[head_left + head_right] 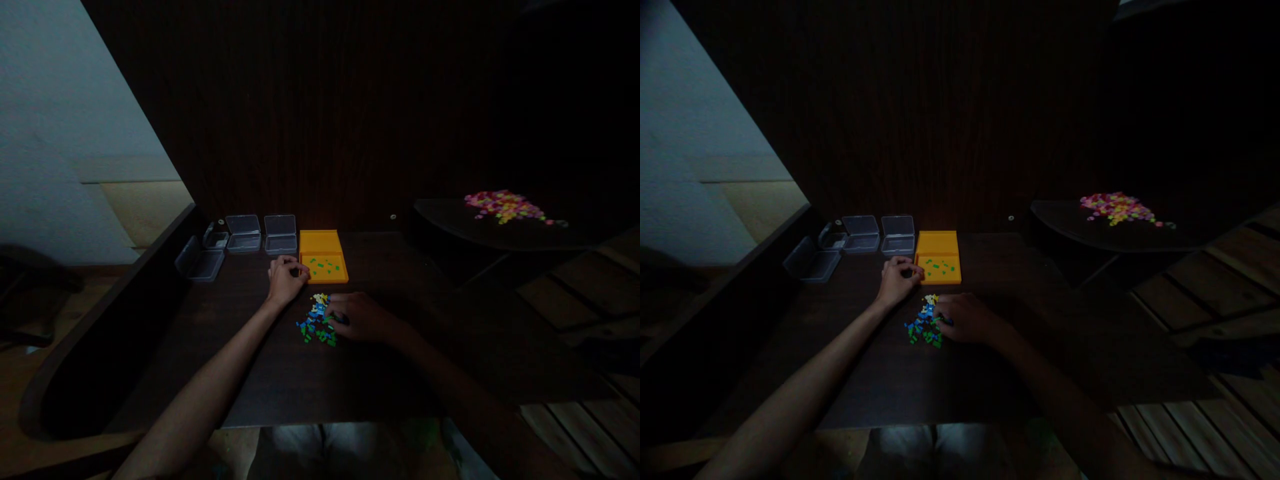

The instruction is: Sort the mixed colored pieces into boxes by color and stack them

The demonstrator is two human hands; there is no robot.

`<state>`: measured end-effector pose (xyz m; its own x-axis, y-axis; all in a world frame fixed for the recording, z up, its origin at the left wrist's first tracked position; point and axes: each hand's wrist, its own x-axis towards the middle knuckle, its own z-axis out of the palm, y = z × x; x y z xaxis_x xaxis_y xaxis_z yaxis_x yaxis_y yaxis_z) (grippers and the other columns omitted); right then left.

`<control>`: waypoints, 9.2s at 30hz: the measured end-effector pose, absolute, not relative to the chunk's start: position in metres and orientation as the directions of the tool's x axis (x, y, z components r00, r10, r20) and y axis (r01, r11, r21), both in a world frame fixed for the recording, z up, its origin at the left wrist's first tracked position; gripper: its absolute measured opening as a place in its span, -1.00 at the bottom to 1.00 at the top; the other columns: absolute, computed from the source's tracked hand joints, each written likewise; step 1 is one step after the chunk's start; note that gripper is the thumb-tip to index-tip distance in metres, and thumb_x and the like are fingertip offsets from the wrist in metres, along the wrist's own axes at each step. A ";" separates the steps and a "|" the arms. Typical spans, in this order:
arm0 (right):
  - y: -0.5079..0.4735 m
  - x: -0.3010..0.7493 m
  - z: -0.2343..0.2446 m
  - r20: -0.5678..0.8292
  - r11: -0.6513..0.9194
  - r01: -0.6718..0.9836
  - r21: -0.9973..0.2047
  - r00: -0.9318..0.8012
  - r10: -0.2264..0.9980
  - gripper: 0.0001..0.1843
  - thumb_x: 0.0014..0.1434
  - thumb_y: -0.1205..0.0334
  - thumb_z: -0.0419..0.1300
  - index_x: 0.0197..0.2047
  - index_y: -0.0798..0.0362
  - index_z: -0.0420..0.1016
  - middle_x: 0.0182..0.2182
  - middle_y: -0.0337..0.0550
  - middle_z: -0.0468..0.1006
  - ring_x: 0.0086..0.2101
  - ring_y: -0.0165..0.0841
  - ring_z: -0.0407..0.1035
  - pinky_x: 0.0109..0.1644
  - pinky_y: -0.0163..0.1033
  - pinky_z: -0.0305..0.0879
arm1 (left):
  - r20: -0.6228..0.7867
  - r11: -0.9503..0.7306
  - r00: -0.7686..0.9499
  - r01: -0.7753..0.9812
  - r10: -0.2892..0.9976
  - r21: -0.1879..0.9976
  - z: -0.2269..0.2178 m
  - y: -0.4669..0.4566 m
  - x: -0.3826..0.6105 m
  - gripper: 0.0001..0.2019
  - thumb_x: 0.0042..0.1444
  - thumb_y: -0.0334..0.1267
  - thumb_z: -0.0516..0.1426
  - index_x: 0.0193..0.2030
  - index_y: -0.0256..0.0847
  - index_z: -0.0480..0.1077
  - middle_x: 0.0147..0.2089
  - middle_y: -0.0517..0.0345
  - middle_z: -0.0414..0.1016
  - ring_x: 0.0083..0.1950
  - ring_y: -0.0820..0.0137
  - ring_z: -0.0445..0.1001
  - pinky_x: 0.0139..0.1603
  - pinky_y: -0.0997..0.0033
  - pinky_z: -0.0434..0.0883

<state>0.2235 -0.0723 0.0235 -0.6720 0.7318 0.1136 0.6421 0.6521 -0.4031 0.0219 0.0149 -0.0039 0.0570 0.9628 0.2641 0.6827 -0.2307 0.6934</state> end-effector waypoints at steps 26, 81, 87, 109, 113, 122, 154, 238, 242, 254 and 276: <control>-0.069 0.223 0.014 0.145 0.642 0.618 -0.454 -0.660 0.737 -0.89 0.24 0.33 0.14 -0.29 0.08 0.50 -0.47 -0.27 0.40 -0.47 -0.46 0.23 -0.34 -0.36 0.04 | 0.520 -0.597 0.292 0.383 0.802 0.705 0.011 -0.010 0.021 -0.84 0.08 -0.46 0.13 -0.33 -0.16 0.53 -0.22 0.11 0.51 -0.06 0.29 0.43 0.06 0.18 0.34; -0.055 0.223 0.017 0.175 0.199 0.193 -0.961 -0.133 0.976 -0.67 0.04 -0.04 0.27 -0.28 0.07 0.55 -0.33 -0.15 0.52 -0.51 -0.47 0.29 -0.48 -0.33 0.21 | 0.047 0.025 0.355 -0.196 0.934 0.980 0.018 -0.042 0.043 -0.65 -0.13 -0.10 0.37 -0.29 -0.28 0.46 -0.44 0.13 0.57 -0.40 0.33 0.60 -0.38 0.37 0.56; -0.058 0.226 0.019 0.343 0.399 0.314 -0.862 -0.220 0.913 -0.78 0.18 0.10 0.20 -0.24 0.07 0.55 -0.30 -0.10 0.49 -0.35 -0.37 0.36 -0.33 -0.28 0.27 | 0.025 0.041 0.375 -0.165 0.927 0.986 0.020 -0.043 0.042 -0.67 -0.11 -0.12 0.35 -0.28 -0.27 0.43 -0.49 0.18 0.54 -0.56 0.40 0.52 -0.54 0.44 0.47; -0.035 0.232 0.023 0.090 0.093 0.174 -0.980 -0.024 0.996 -0.64 -0.13 -0.03 0.33 -0.38 0.07 0.45 -0.63 -0.31 0.42 -0.67 -0.48 0.22 -0.60 -0.36 0.07 | 0.454 -0.502 0.213 0.386 0.865 0.774 0.009 -0.009 0.020 -0.85 0.19 -0.22 0.15 -0.19 -0.18 0.52 -0.25 0.10 0.56 -0.21 0.33 0.45 -0.14 0.33 0.38; -0.016 0.242 0.027 0.206 0.207 0.370 -0.906 -0.043 0.978 -0.67 -0.04 0.01 0.29 -0.33 0.12 0.54 -0.67 -0.31 0.38 -0.64 -0.46 0.21 -0.54 -0.34 0.09 | 0.507 -0.574 0.277 0.484 0.816 0.660 0.005 0.003 0.018 -0.83 0.24 -0.24 0.11 -0.19 -0.18 0.53 -0.24 0.08 0.56 -0.16 0.30 0.41 -0.09 0.28 0.35; 0.027 0.249 0.035 0.261 0.377 0.841 -0.388 -0.292 0.920 -0.81 0.08 0.35 0.21 -0.25 0.08 0.64 -0.39 -0.15 0.64 -0.42 -0.38 0.45 -0.32 -0.35 0.23 | 0.566 -0.571 0.208 0.561 0.798 0.599 0.001 0.011 0.014 -0.83 0.24 -0.30 0.10 -0.06 -0.19 0.45 -0.14 0.06 0.54 -0.05 0.26 0.40 0.01 0.25 0.37; 0.045 0.269 0.024 0.326 0.572 0.742 -0.349 -0.477 0.817 -0.81 0.21 0.35 0.18 -0.23 0.06 0.65 -0.30 -0.06 0.56 -0.26 -0.27 0.42 -0.18 -0.23 0.31 | 0.481 -0.544 0.285 0.608 0.829 0.579 -0.004 0.037 0.015 -0.92 0.09 -0.32 0.21 -0.28 -0.15 0.56 -0.14 0.08 0.51 0.01 0.23 0.38 0.13 0.09 0.32; -0.058 0.249 0.027 0.051 0.608 0.647 -0.459 -0.664 0.746 -0.88 0.22 0.27 0.20 -0.16 0.02 0.52 -0.27 -0.17 0.49 -0.25 -0.33 0.40 -0.12 -0.25 0.24 | 0.230 -0.744 0.794 0.364 0.562 0.560 0.027 -0.027 0.013 -0.86 0.00 -0.46 0.16 -0.32 -0.18 0.50 -0.25 0.13 0.39 -0.15 0.35 0.39 -0.05 0.40 0.36; -0.057 0.249 0.024 0.058 0.612 0.636 -0.471 -0.670 0.740 -0.88 0.21 0.28 0.20 -0.16 0.04 0.51 -0.29 -0.17 0.48 -0.28 -0.35 0.38 -0.15 -0.26 0.23 | 0.193 -0.735 0.804 0.378 0.562 0.563 0.026 -0.027 0.013 -0.84 0.03 -0.44 0.15 -0.25 -0.21 0.50 -0.24 0.12 0.39 -0.13 0.34 0.39 -0.04 0.40 0.36; -0.059 0.245 0.027 0.037 0.593 0.655 -0.468 -0.656 0.754 -0.89 0.19 0.31 0.21 -0.18 0.04 0.49 -0.35 -0.22 0.44 -0.33 -0.38 0.33 -0.22 -0.29 0.18 | 0.199 -0.734 0.804 0.370 0.560 0.570 0.022 -0.026 0.014 -0.84 0.02 -0.44 0.16 -0.24 -0.22 0.50 -0.21 0.12 0.40 -0.12 0.35 0.39 -0.02 0.40 0.35; -0.058 0.242 0.026 0.051 0.613 0.615 -0.495 -0.684 0.728 -0.87 0.16 0.34 0.21 -0.18 0.05 0.50 -0.35 -0.22 0.44 -0.36 -0.39 0.33 -0.24 -0.30 0.18 | 0.180 -0.712 0.805 0.366 0.565 0.600 0.024 -0.030 0.017 -0.81 -0.01 -0.47 0.16 -0.25 -0.21 0.52 -0.19 0.13 0.41 -0.09 0.35 0.41 0.04 0.38 0.35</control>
